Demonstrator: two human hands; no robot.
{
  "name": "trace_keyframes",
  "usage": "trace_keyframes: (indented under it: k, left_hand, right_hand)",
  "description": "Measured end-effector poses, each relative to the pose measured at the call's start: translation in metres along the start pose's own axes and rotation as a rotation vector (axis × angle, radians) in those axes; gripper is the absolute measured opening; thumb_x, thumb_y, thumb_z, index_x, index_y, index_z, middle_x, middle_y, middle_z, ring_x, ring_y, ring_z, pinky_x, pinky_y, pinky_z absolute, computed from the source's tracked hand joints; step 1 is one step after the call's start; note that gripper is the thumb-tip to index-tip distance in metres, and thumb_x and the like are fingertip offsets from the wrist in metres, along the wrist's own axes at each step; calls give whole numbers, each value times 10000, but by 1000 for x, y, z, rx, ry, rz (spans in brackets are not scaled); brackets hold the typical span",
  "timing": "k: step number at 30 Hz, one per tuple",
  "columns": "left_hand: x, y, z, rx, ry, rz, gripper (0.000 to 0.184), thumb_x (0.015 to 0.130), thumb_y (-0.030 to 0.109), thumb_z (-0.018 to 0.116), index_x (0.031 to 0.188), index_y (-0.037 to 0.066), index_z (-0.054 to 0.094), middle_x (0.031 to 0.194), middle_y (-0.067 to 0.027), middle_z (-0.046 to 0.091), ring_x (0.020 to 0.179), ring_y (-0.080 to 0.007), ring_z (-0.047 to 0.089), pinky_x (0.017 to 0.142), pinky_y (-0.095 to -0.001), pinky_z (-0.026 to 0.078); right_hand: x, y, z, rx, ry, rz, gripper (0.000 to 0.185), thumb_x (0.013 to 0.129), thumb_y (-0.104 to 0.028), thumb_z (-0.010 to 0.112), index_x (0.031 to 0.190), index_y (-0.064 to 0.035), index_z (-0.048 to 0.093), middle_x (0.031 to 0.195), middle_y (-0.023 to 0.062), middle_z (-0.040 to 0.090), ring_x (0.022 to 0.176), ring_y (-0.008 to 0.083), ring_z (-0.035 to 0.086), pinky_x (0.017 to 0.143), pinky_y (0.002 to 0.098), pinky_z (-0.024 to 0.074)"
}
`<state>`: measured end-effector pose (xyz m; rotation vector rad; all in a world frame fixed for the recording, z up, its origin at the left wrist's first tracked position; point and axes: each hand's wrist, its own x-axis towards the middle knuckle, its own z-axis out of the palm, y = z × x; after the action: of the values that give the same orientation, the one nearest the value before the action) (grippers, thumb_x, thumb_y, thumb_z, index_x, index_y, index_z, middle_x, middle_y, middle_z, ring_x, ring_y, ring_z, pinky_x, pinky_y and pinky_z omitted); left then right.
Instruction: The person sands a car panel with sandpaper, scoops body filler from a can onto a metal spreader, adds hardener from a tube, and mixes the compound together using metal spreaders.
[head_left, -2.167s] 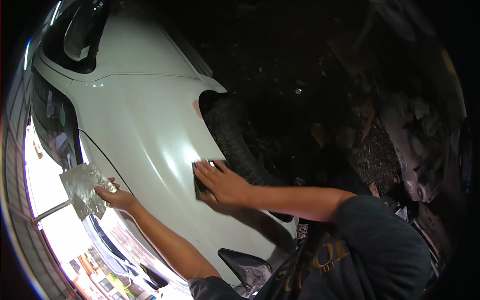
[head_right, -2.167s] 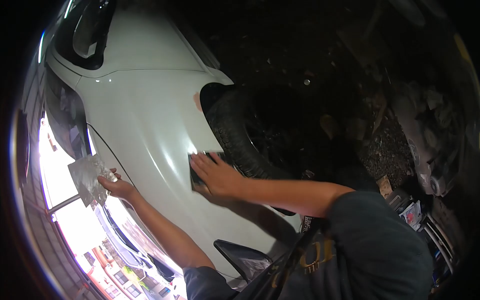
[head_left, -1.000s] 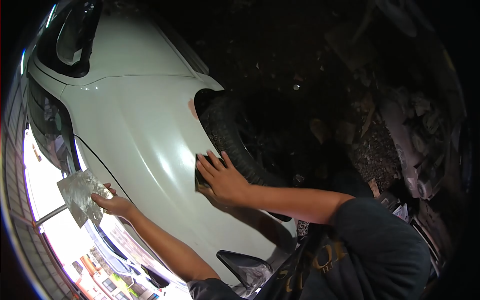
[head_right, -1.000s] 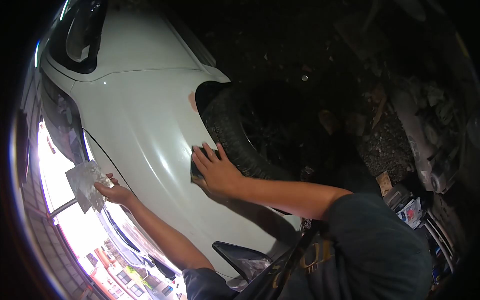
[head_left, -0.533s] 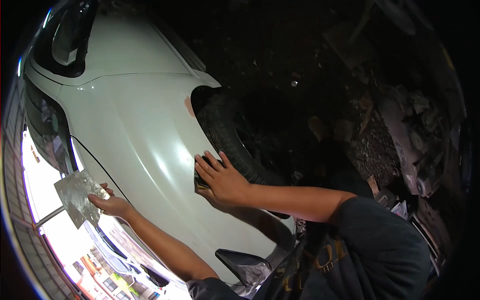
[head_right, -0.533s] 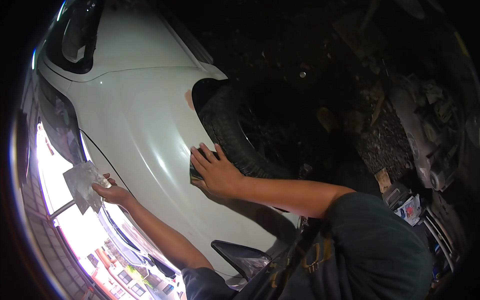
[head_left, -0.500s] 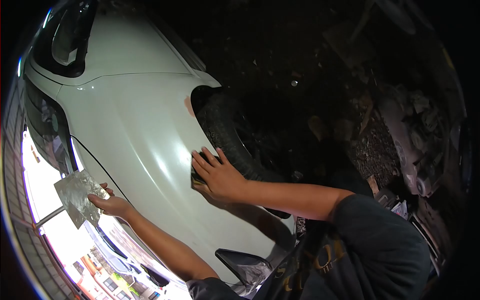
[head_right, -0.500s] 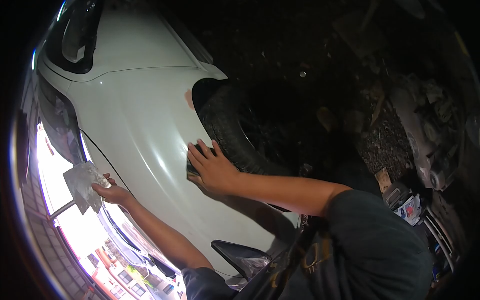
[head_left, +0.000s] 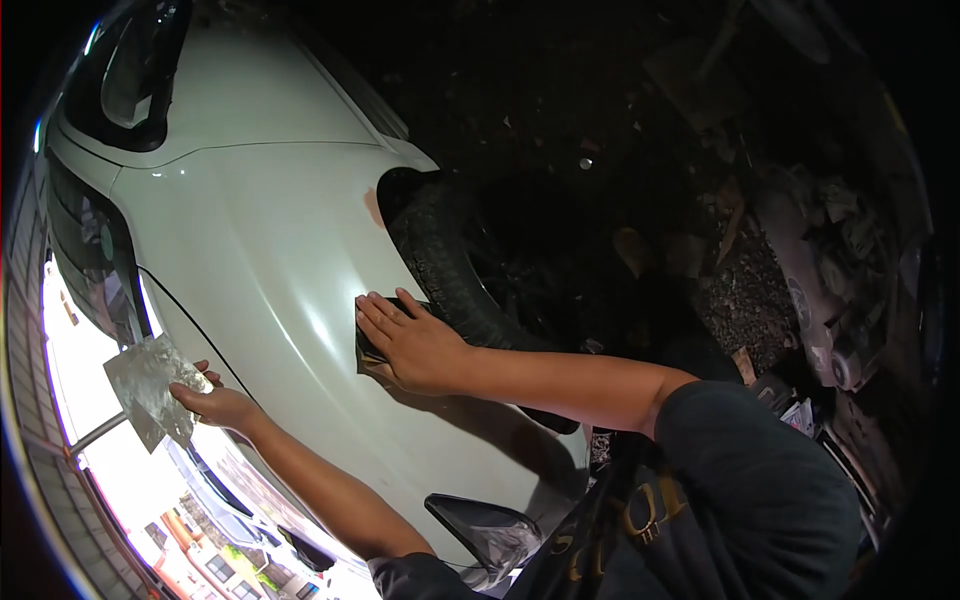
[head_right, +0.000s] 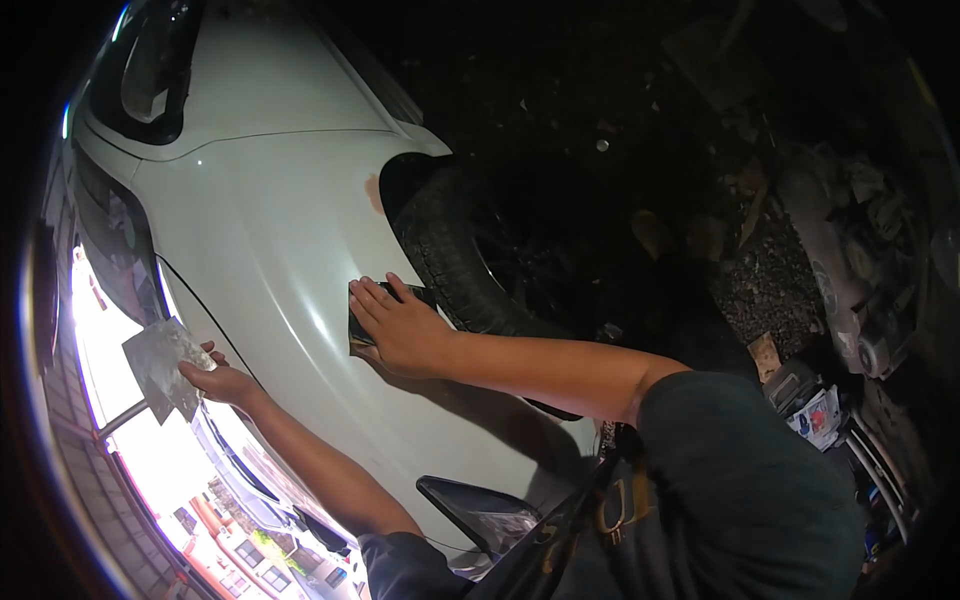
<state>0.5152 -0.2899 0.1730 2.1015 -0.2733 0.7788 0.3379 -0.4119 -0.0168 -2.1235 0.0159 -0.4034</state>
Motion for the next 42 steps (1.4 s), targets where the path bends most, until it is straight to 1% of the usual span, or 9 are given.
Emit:
trace_keyframes:
  k: [5, 11, 15, 18, 22, 27, 31, 36, 42]
  left_hand:
    - [-1, 2, 3, -10, 10, -5, 510, 1016, 465, 275, 974, 47, 563, 841, -53, 583, 687, -126, 433, 625, -278, 341]
    - [0, 0, 2, 9, -7, -4, 517, 1023, 464, 243, 995, 54, 557, 841, -54, 585, 674, -122, 431, 617, -276, 339]
    - [-3, 4, 2, 35, 10, 4, 511, 1026, 455, 239, 1014, 57, 560, 848, -59, 590, 679, -121, 440, 618, -272, 347]
    - [1, -1, -1, 10, -17, -13, 509, 1027, 448, 240, 1023, 54, 562, 853, -62, 593, 679, -121, 445, 614, -272, 351]
    - [-2, 5, 2, 10, -10, -14, 514, 1029, 448, 243, 1032, 47, 563, 860, -64, 597, 681, -117, 444, 612, -263, 348]
    - [1, -1, 1, 0, -6, 13, 507, 1029, 448, 255, 1022, 45, 563, 853, -63, 596, 679, -117, 439, 612, -257, 345]
    - [-1, 1, -1, -14, -4, -14, 497, 1026, 441, 271, 1022, 42, 567, 846, -64, 594, 673, -121, 436, 603, -261, 344]
    - [4, -5, -1, -9, -18, 31, 498, 1023, 449, 286, 1068, 39, 564, 847, -69, 589, 677, -125, 434, 610, -264, 345]
    - [-1, 2, 4, -61, 6, 9, 502, 1018, 457, 294, 1083, 42, 569, 842, -61, 591, 672, -121, 434, 608, -275, 345]
  right_hand:
    - [-48, -18, 0, 53, -82, -55, 701, 1017, -453, 395, 1471, 74, 312, 1574, 226, 265, 1475, 328, 244, 1207, 483, 163]
    - [5, -1, 3, 11, 4, -51, 687, 1016, -434, 404, 1457, 88, 326, 1568, 233, 273, 1466, 335, 261, 1202, 493, 171]
    - [-31, -14, 3, 52, -59, -22, 710, 987, -425, 459, 1466, 79, 314, 1570, 231, 270, 1469, 343, 251, 1199, 498, 179]
    - [-49, -12, -2, 16, -83, -108, 713, 978, -413, 475, 1470, 76, 308, 1570, 232, 267, 1472, 342, 244, 1202, 498, 172]
    - [-1, -5, -1, 21, -10, -10, 694, 990, -399, 457, 1475, 73, 302, 1573, 230, 264, 1480, 332, 232, 1207, 494, 160]
    - [-16, -39, 5, 63, 41, 64, 693, 1008, -420, 414, 1442, 114, 334, 1542, 263, 304, 1467, 373, 241, 1203, 496, 158]
    - [13, -18, 5, -40, 43, 230, 713, 1015, -450, 380, 1453, 109, 326, 1548, 267, 289, 1468, 386, 229, 1201, 513, 141]
    - [3, -37, 12, -53, 10, 191, 717, 1013, -460, 383, 1467, 91, 319, 1559, 251, 279, 1479, 382, 198, 1203, 517, 127]
    - [11, -39, 6, -46, -39, 263, 708, 1019, -449, 381, 1484, 77, 290, 1577, 230, 254, 1479, 391, 191, 1203, 525, 126]
